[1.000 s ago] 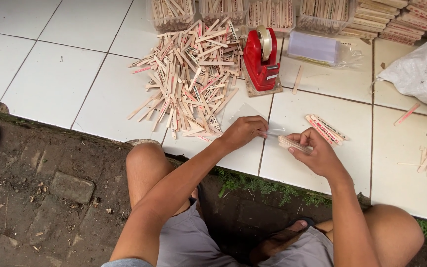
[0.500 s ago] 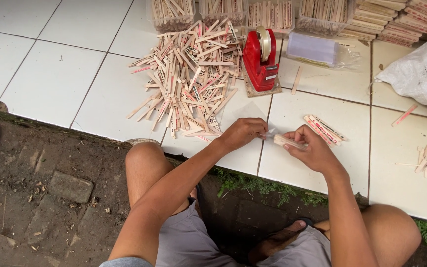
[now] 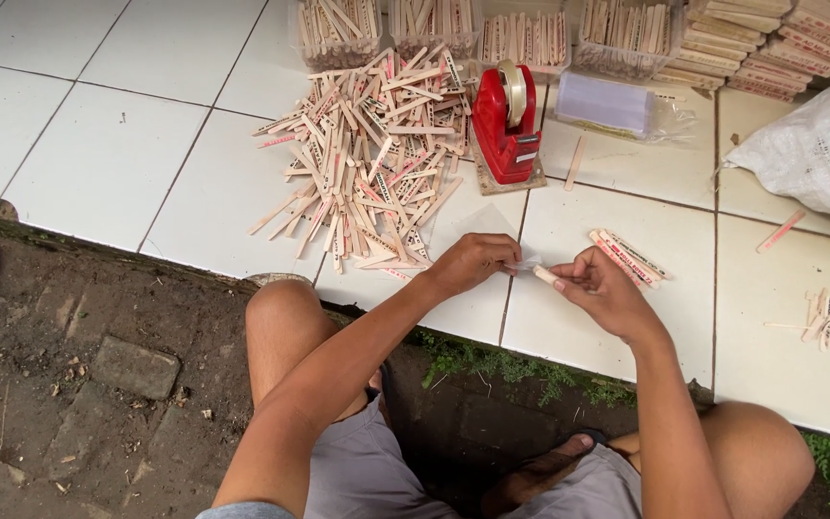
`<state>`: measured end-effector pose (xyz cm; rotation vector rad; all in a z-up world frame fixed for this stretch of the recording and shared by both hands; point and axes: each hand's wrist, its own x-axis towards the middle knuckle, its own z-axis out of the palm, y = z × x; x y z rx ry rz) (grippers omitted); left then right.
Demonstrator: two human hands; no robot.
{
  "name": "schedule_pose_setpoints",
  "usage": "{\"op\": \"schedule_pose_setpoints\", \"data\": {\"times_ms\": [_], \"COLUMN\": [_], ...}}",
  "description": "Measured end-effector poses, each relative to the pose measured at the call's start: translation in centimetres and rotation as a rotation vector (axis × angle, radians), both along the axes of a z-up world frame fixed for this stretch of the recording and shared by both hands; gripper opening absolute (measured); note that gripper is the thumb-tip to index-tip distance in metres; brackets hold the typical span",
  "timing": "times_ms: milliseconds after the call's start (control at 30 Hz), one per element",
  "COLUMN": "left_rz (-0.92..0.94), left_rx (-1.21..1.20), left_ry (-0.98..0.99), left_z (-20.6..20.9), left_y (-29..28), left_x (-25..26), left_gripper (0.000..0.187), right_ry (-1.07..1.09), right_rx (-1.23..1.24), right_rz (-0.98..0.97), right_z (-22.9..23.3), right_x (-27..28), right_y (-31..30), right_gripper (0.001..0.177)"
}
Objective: Packing small bundles of thin wooden sticks into clear plastic bags on a tiled floor.
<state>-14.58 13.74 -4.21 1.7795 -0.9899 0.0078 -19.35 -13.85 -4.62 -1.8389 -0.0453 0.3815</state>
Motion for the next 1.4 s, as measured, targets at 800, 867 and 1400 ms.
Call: {"op": "schedule_pose_setpoints", "data": {"times_ms": [800, 867, 1400], "left_rz": [0.014, 0.023, -0.001], "left_rx": [-0.011, 0.002, -0.003], "left_ry": [0.070, 0.073, 0.114], "left_z": [-1.6, -0.8, -0.3], "left_y": [-0.1, 0.0, 0.2], "left_x": [1.0, 0.8, 0.7], "left_gripper": [0.011, 0.011, 0.005], "right_ry": [0.056, 0.062, 0.089], "right_rx": [0.212, 0.192, 0.053], "right_rz": [-0.108, -0.100, -0.017], "right_z": [-2.3, -1.7, 0.5], "right_x": [0.6, 0.7, 0.9], "right_y": [-3.0, -2.7, -0.5], "right_gripper": [0.029, 0.030, 0.032]}}
